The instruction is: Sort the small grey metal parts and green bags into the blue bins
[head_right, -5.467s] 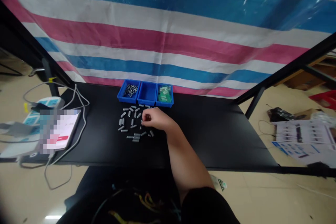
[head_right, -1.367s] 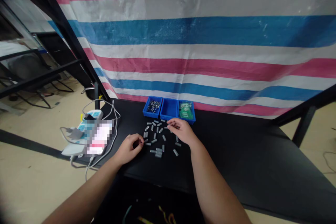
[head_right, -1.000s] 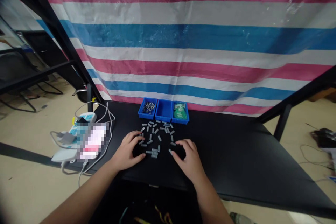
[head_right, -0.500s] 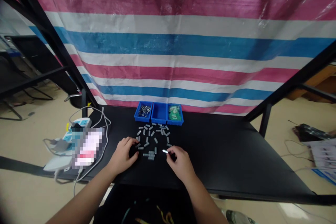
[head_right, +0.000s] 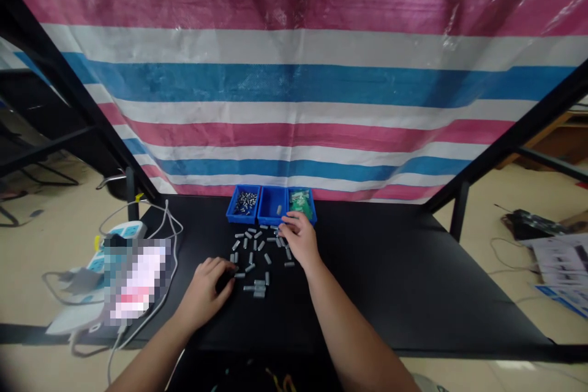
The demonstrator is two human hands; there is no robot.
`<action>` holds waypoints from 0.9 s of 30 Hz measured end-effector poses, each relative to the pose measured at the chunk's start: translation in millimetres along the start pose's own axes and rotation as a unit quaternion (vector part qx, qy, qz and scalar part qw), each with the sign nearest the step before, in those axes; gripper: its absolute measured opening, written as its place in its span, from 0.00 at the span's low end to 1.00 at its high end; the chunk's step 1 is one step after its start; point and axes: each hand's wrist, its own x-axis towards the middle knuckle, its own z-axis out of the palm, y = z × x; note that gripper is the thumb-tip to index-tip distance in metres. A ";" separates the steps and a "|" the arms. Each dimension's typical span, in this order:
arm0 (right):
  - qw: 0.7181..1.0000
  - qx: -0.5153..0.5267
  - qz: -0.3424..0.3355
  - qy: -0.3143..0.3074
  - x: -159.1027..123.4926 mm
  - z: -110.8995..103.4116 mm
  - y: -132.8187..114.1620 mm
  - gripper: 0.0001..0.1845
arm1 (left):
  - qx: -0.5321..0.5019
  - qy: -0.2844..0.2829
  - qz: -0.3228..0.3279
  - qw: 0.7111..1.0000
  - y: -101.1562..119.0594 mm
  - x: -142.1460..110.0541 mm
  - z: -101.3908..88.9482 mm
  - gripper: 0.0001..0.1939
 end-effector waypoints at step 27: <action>0.932 -0.288 -0.046 -0.215 -19.2 -47.7 -6.3 0.07 | -0.103 0.100 -0.030 0.989 -7.1 0.8 0.9 0.05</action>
